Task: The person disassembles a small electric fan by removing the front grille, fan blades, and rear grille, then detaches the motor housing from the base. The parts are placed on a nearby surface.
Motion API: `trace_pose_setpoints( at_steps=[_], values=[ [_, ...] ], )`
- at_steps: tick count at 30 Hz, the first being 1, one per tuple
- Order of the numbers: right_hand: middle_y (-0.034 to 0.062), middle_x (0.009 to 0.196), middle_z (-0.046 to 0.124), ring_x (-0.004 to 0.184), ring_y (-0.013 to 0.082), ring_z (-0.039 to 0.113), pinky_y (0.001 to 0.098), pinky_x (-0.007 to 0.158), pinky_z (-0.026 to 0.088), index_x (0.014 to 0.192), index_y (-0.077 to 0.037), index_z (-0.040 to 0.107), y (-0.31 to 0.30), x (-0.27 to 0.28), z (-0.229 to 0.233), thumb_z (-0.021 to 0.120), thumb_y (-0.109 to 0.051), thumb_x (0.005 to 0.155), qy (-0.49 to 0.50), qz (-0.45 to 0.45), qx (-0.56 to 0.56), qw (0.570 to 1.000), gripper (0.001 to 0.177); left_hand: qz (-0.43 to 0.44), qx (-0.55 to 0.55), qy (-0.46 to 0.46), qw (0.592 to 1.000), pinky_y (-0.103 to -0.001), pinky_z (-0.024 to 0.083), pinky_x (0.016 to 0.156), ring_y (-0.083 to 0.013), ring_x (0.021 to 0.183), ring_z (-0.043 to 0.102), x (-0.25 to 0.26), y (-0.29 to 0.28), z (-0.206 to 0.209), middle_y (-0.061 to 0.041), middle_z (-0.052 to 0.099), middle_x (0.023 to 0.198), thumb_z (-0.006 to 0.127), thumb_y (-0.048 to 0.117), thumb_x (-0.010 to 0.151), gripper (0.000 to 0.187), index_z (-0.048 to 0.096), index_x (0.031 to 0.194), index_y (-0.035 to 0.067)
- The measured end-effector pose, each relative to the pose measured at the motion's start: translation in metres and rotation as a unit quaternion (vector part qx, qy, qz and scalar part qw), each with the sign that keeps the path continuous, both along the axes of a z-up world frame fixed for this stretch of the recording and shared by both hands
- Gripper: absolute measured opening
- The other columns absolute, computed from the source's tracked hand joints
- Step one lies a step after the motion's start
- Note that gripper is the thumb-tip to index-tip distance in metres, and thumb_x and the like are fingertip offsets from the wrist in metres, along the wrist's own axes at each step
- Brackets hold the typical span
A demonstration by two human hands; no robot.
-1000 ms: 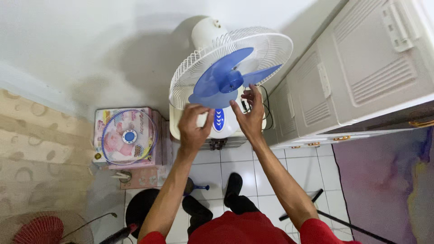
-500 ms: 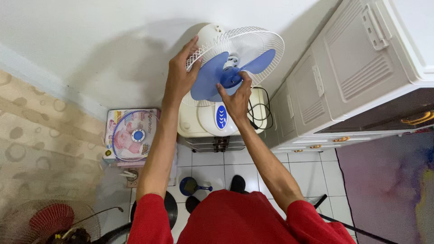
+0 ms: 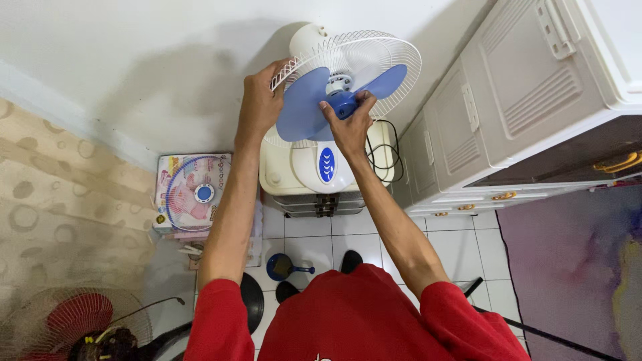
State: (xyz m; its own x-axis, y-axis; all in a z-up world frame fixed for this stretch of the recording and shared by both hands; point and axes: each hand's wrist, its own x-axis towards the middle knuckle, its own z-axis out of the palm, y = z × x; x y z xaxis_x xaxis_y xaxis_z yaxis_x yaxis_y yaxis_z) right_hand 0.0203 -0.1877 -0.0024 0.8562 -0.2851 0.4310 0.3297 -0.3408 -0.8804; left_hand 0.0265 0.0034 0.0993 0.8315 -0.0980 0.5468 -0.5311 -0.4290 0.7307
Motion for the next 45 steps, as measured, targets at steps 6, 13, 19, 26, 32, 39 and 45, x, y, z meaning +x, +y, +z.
trace_pose_setpoints(
  at_steps=[6,13,19,26,32,39,45],
  values=[
    [0.0194,0.115,0.054,0.111,0.0310,0.058,0.0523,0.098,0.028,0.126,0.000,0.038,-0.011,0.000,-0.014,0.088,-0.042,0.082,-0.016,-0.005,-0.123,0.992,0.079,0.033,0.023,-0.018,0.999,-0.034,0.059,0.085,-0.0284,0.102,0.077,-0.006,-0.005,-0.003,-0.021,0.075,0.111,0.060,-0.009,0.093,0.034,0.068,0.126,-0.002],
    [0.0155,0.117,0.053,0.113,0.0279,0.052,0.0449,0.099,0.025,0.127,-0.002,0.040,-0.022,-0.002,-0.024,0.087,-0.043,0.084,-0.024,0.025,-0.140,0.989,0.076,0.084,0.046,0.007,0.995,-0.040,0.056,0.072,-0.0353,0.086,0.074,-0.015,-0.014,-0.003,-0.022,0.074,0.095,0.075,0.001,0.089,0.022,0.070,0.111,-0.003],
    [0.0145,0.117,0.052,0.113,0.0267,0.048,0.0442,0.100,0.025,0.126,-0.002,0.042,-0.022,-0.003,-0.023,0.088,-0.043,0.084,-0.030,0.033,-0.139,0.989,0.074,0.154,0.082,0.005,0.985,-0.044,0.050,0.065,-0.0370,0.069,0.069,-0.012,-0.016,-0.005,-0.021,0.073,0.082,0.076,0.004,0.089,0.013,0.074,0.099,-0.003],
    [0.0141,0.116,0.051,0.115,0.0277,0.044,0.0449,0.102,0.026,0.127,-0.001,0.045,-0.024,-0.004,-0.027,0.089,-0.039,0.086,-0.059,0.047,-0.145,0.987,0.071,0.158,0.052,0.031,0.986,-0.043,0.050,0.062,-0.0351,0.065,0.068,-0.015,-0.014,-0.009,-0.021,0.071,0.079,0.074,0.004,0.090,0.010,0.072,0.097,-0.002],
    [0.0119,0.114,0.055,0.111,0.0255,0.051,0.0442,0.101,0.026,0.124,-0.002,0.050,-0.031,-0.006,-0.018,0.092,-0.037,0.080,-0.112,0.047,-0.208,0.970,0.070,0.154,0.077,0.025,0.985,-0.044,0.049,0.064,-0.0394,0.066,0.065,-0.013,-0.011,-0.011,-0.024,0.069,0.078,0.074,0.002,0.093,0.009,0.069,0.091,-0.005],
    [0.0162,0.123,0.062,0.118,0.0318,0.059,0.0457,0.102,0.046,0.127,-0.003,0.051,-0.057,-0.006,-0.003,0.090,-0.023,0.084,-0.052,0.167,-0.164,0.971,0.061,0.150,0.100,-0.054,0.982,-0.048,0.050,0.069,-0.0439,0.075,0.066,-0.008,-0.006,-0.011,-0.025,0.070,0.082,0.075,0.001,0.092,0.009,0.069,0.094,-0.005],
    [0.0160,0.126,0.065,0.122,0.0291,0.066,0.0429,0.107,0.051,0.129,-0.003,0.052,-0.073,-0.004,0.002,0.079,-0.008,0.097,-0.049,0.257,-0.095,0.961,0.041,0.110,0.025,-0.168,0.979,-0.043,0.054,0.097,-0.0368,0.110,0.068,-0.023,-0.019,-0.003,-0.020,0.069,0.118,0.066,-0.006,0.087,0.033,0.061,0.120,-0.005]
  ],
)
